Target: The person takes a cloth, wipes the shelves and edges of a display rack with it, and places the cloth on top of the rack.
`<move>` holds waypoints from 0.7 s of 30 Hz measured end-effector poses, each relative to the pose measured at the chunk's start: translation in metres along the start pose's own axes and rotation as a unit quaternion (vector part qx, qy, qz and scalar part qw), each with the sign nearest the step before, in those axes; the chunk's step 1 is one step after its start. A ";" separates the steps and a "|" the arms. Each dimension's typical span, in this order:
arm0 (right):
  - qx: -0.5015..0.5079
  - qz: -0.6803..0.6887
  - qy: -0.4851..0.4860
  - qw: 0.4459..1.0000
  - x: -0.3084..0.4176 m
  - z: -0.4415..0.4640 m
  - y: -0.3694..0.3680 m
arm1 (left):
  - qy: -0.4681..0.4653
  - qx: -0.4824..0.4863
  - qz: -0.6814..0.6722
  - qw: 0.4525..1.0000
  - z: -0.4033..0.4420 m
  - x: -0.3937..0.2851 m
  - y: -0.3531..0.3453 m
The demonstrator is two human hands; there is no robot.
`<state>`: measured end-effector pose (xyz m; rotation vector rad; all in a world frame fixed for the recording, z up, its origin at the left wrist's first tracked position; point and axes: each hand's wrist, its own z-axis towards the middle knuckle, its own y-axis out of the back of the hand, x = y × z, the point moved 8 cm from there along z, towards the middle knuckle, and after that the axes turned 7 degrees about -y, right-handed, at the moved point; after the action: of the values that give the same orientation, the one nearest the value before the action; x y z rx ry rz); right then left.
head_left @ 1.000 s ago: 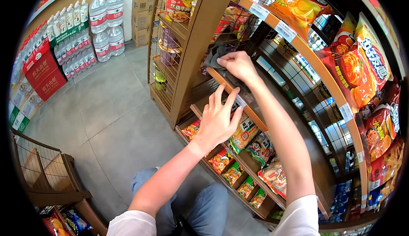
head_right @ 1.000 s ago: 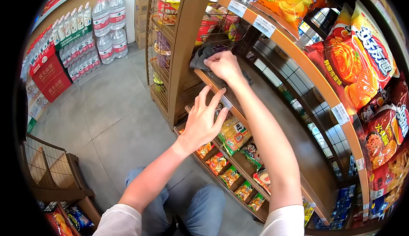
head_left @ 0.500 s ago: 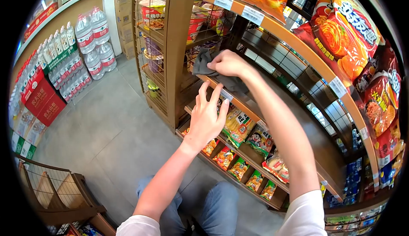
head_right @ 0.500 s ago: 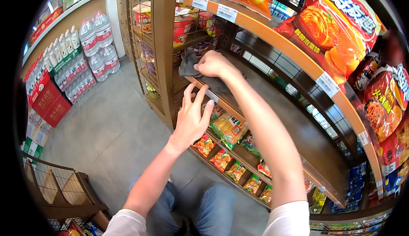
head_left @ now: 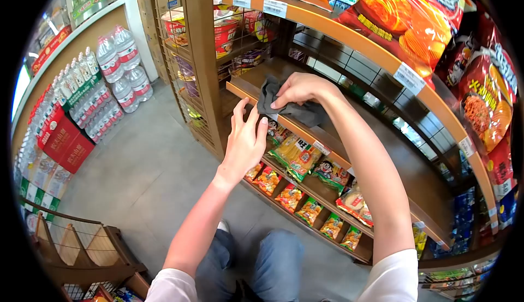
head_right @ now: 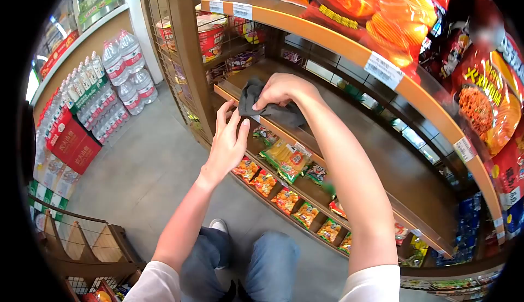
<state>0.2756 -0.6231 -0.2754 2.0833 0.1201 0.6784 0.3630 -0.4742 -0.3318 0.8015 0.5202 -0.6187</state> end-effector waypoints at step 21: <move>-0.022 -0.077 -0.060 0.995 0.014 -0.001 0.005 | -0.170 -0.050 0.076 0.981 0.023 -0.012 0.014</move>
<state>0.2866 -0.6205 -0.2652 2.0426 0.1931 0.4585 0.3679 -0.4808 -0.3040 0.6161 0.1745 -0.5684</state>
